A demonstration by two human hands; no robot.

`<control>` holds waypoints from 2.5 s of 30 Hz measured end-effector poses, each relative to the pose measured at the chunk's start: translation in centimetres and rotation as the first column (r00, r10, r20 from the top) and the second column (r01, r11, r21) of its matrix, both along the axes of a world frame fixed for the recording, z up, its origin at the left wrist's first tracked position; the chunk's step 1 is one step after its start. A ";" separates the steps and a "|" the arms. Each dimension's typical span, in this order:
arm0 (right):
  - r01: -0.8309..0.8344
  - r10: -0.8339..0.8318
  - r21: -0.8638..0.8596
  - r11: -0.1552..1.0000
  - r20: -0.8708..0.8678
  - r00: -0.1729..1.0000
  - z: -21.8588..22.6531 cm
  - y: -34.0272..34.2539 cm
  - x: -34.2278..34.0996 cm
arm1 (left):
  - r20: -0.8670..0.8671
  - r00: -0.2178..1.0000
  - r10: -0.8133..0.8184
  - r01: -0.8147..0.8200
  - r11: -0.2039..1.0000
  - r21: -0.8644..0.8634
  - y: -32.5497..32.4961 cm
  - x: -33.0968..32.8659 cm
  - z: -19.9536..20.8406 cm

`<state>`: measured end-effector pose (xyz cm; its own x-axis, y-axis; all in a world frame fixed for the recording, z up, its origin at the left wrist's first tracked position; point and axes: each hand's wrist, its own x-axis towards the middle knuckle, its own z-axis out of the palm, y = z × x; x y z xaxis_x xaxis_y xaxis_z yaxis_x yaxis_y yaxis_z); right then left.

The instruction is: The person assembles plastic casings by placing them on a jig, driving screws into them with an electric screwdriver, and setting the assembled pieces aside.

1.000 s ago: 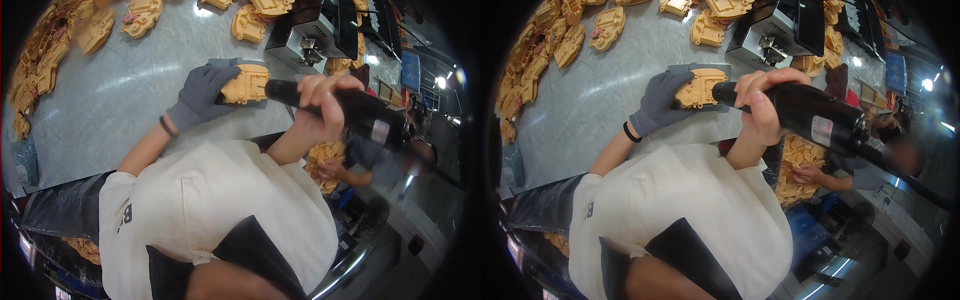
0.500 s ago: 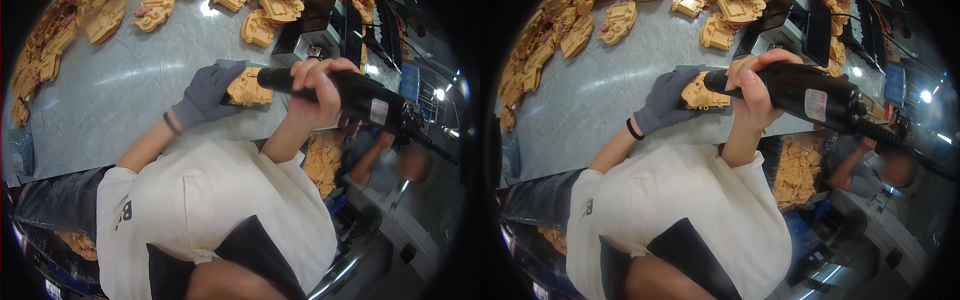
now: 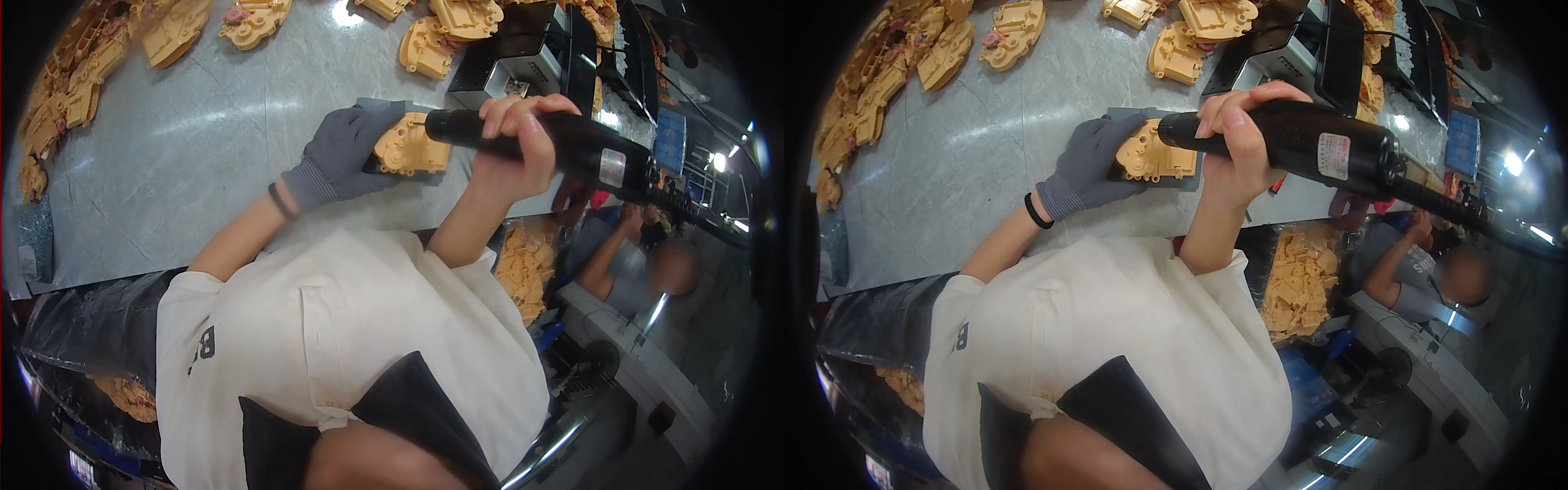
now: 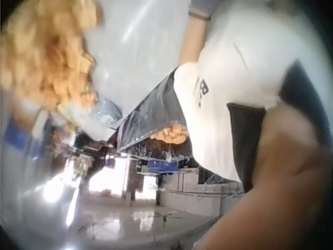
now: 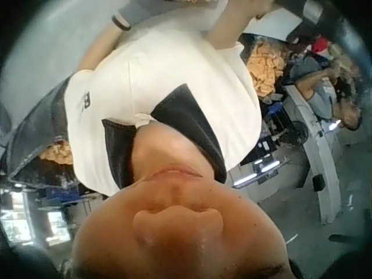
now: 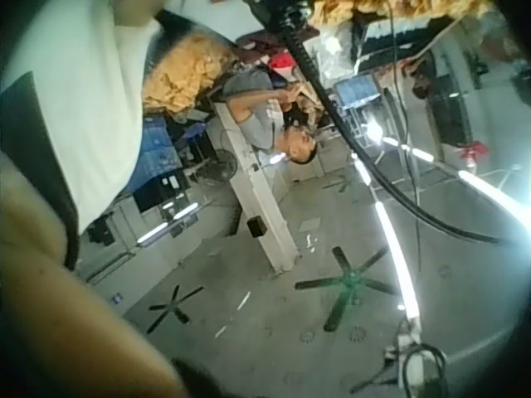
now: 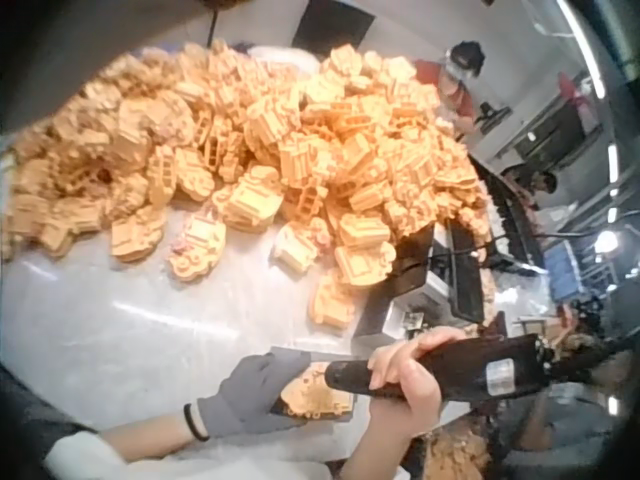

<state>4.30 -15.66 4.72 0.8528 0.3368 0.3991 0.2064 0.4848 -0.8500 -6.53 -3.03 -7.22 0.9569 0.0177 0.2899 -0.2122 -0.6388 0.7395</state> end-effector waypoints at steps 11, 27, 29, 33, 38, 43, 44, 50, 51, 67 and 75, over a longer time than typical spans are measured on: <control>0.020 -0.007 0.127 0.992 -0.100 0.995 -0.3 0.4 0.3 | 0.006 1.000 0.002 -0.002 1.000 -0.013 0.0 0.0 0.1; -0.016 0.020 0.055 0.998 -0.069 0.997 0.0 -0.4 0.5 | 0.003 1.000 0.010 -0.010 1.000 0.000 0.0 0.0 -0.1; -0.019 0.022 0.057 0.998 -0.057 0.998 0.1 -0.5 0.5 | -0.005 1.000 0.006 -0.006 1.000 0.005 0.0 -0.1 0.0; 0.007 -0.006 0.042 0.999 -0.035 0.999 0.2 -0.6 0.5 | -0.006 1.000 -0.006 0.006 1.000 0.005 0.0 0.0 -0.2; 0.010 -0.009 0.041 0.999 -0.032 0.999 0.2 -0.5 0.4 | -0.001 1.000 0.001 -0.001 1.000 0.005 0.0 0.0 -0.2; -0.019 0.020 0.049 0.999 -0.023 1.000 0.1 -0.4 0.6 | 0.010 1.000 0.005 -0.005 1.000 -0.025 0.0 0.0 0.1; -0.020 0.021 0.050 0.999 -0.023 1.000 0.1 -0.4 0.6 | 0.002 1.000 -0.002 0.002 0.998 -0.058 0.1 0.0 0.3; -0.026 0.030 0.075 0.997 -0.051 0.998 0.1 -0.5 0.6 | 0.009 0.992 0.125 -0.117 0.948 -0.295 0.5 0.7 1.0; -0.016 0.019 0.063 0.998 -0.049 0.999 0.1 -0.4 0.6 | 0.008 0.992 0.125 -0.117 0.949 -0.294 0.4 0.8 1.0; -0.005 0.005 0.019 1.000 -0.022 1.000 -0.3 -0.2 0.7 | 0.116 0.959 0.258 -0.242 0.961 -0.135 -1.2 3.1 2.1; 0.011 -0.010 0.027 1.000 -0.046 0.999 0.0 -0.1 0.6 | 0.059 0.953 0.297 -0.288 0.949 -0.127 -1.5 3.3 2.4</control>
